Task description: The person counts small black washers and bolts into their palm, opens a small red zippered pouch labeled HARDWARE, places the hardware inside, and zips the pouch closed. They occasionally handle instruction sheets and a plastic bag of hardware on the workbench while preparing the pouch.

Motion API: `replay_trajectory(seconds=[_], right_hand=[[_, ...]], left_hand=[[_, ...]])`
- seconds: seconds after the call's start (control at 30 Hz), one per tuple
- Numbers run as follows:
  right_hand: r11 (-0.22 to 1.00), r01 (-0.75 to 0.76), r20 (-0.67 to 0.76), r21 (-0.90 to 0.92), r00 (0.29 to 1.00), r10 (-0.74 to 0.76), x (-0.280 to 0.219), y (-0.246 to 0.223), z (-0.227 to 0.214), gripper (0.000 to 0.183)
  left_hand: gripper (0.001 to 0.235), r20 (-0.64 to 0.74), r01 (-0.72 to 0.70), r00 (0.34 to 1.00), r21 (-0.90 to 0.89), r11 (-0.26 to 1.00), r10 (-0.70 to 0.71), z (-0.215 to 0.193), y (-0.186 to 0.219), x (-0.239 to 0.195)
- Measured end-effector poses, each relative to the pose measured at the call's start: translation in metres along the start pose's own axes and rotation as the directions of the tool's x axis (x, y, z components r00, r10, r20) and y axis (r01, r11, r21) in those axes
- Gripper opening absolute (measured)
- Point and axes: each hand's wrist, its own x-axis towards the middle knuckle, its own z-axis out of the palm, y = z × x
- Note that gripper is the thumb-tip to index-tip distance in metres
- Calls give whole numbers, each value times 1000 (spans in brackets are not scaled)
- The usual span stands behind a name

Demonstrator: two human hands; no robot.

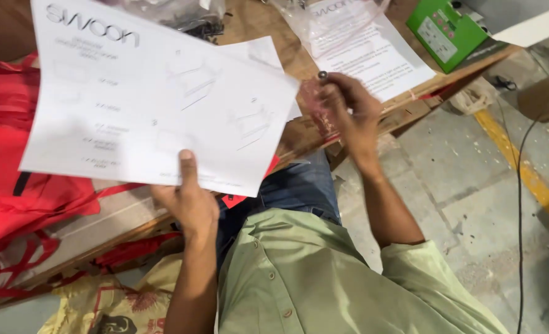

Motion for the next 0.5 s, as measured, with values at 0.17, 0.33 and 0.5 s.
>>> replay_trajectory(seconds=[0.17,0.33,0.5], right_hand=[[836,28,30,-548,999,-14,35,46,-87,42],[464,-199,-120,-863,973,195,75,82,-124,78],[412,-255,-136,-875,945,296,83,108,-144,76]], left_hand=[[37,-29,-1,1000,47,999,3,1,11,-1],[41,37,-2,999,22,1000,1,5,-9,1],[39,57,-12,998,85,996,7,-3,-18,-1]])
